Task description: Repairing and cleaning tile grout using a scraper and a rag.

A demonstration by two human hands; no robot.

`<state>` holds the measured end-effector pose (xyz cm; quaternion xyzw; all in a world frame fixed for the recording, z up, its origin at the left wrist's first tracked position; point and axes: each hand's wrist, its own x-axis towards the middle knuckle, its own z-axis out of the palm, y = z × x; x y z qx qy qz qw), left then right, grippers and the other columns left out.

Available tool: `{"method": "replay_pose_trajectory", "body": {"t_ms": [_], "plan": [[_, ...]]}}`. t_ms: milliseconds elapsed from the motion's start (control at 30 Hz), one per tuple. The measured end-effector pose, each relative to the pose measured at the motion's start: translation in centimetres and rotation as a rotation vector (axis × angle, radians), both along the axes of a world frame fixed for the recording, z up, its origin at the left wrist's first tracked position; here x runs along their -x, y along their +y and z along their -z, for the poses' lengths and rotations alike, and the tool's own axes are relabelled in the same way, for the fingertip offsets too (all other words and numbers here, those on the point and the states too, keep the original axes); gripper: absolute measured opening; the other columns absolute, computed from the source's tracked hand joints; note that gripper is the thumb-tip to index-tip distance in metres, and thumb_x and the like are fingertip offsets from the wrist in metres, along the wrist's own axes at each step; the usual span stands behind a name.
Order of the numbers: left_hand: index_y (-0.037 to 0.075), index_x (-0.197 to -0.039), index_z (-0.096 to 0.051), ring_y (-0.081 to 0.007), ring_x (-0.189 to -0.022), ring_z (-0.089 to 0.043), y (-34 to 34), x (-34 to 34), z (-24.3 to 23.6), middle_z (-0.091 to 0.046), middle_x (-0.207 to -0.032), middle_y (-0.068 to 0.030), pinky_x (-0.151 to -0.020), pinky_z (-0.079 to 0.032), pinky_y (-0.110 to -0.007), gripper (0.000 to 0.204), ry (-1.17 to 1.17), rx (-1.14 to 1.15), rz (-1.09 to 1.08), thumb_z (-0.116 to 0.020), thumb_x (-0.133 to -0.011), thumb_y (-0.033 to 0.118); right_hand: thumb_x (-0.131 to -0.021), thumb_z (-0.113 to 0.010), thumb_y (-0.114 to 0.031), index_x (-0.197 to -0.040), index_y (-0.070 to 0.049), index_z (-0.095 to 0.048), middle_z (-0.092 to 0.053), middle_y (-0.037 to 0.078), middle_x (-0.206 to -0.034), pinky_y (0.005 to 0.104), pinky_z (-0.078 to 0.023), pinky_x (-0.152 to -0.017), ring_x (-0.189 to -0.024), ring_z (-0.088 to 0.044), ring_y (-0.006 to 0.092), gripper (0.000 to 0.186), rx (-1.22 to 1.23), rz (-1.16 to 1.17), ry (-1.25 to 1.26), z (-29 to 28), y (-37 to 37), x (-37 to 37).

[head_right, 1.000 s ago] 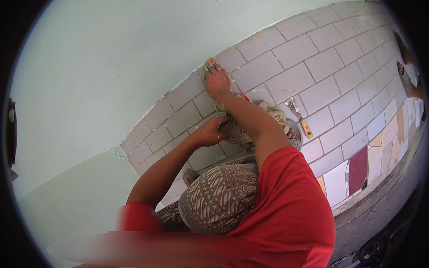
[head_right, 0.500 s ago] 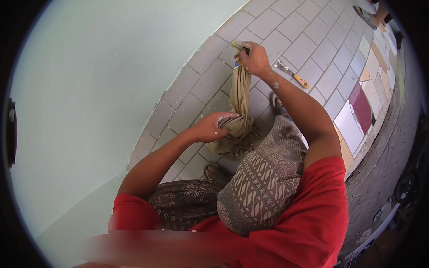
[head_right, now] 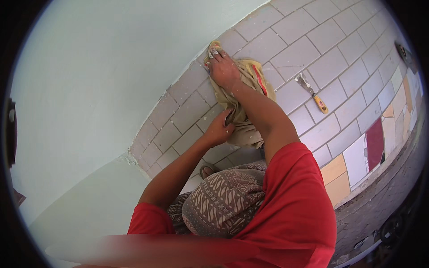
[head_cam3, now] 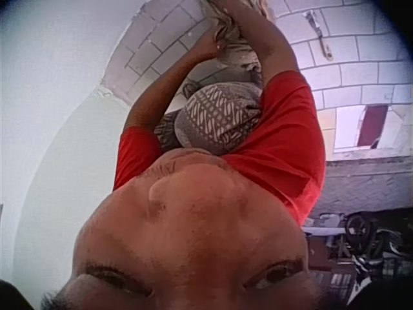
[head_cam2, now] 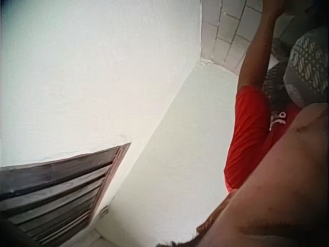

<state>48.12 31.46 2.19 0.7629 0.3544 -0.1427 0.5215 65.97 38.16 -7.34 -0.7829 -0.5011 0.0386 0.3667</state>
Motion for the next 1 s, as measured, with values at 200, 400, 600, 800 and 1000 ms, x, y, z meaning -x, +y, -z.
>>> {"method": "replay_pose_trajectory", "body": {"t_ms": [200, 400, 600, 800, 1000], "plan": [[-0.007, -0.143, -0.047, -0.0348, -0.131, -0.056, -0.8, 5.3, -1.8, -0.062, -0.133, -0.0275, -0.115, -0.038, -0.038, 0.065, 0.088, 0.294, 0.116, -0.056, -0.081, 0.007, -0.09, -0.061, -0.016, -0.111, -0.003, -0.073, -0.069, 0.011, -0.125, 0.0398, -0.043, -0.112, -0.128, -0.055, 0.0303, 0.028, 0.017, -0.525, 0.19, -0.5, -3.9, 11.2], [-0.004, -0.146, -0.046, -0.0322, -0.132, -0.056, -0.3, 1.8, -4.5, -0.057, -0.143, -0.0231, -0.115, -0.038, -0.036, 0.066, -0.073, 0.085, 0.099, -0.056, -0.082, 0.008, -0.083, -0.063, -0.002, -0.108, 0.0, -0.072, -0.071, 0.019, -0.114, 0.0454, -0.049, -0.1, -0.11, -0.063, 0.0388, 0.027, -0.316, 0.217, 0.226, -2.6, -7.2, -4.4], [-0.008, -0.147, -0.041, -0.0364, -0.131, -0.056, -2.0, -6.1, -2.7, -0.055, -0.142, -0.0295, -0.112, -0.041, -0.04, 0.067, -0.125, 0.122, 0.064, -0.058, -0.086, 0.012, -0.097, -0.056, -0.021, -0.126, 0.006, -0.063, -0.059, 0.023, -0.139, 0.0452, -0.039, -0.115, -0.132, -0.052, 0.0362, 0.04, 0.033, 0.277, -0.267, 1.2, -4.7, -9.4], [-0.006, -0.146, -0.041, -0.0429, -0.129, -0.055, -1.0, 1.2, -4.4, -0.055, -0.14, -0.0308, -0.11, -0.043, -0.044, 0.071, 0.16, 0.034, 0.187, -0.064, -0.082, 0.013, -0.096, -0.049, -0.015, -0.131, 0.002, -0.062, -0.058, 0.015, -0.143, 0.038, -0.036, -0.119, -0.14, -0.045, 0.0333, 0.041, 0.093, -0.348, -0.045, -0.3, -0.7, 6.8], [-0.004, -0.146, -0.043, -0.0418, -0.129, -0.056, -0.8, 7.1, -6.7, -0.058, -0.137, -0.0298, -0.11, -0.043, -0.046, 0.072, 0.255, 0.227, 0.508, -0.062, -0.078, 0.01, -0.091, -0.055, -0.011, -0.115, -0.003, -0.071, -0.064, 0.014, -0.134, 0.0405, -0.043, -0.114, -0.132, -0.054, 0.0318, 0.03, -0.043, -0.769, 0.281, 1.2, -6.1, 20.8]]}}
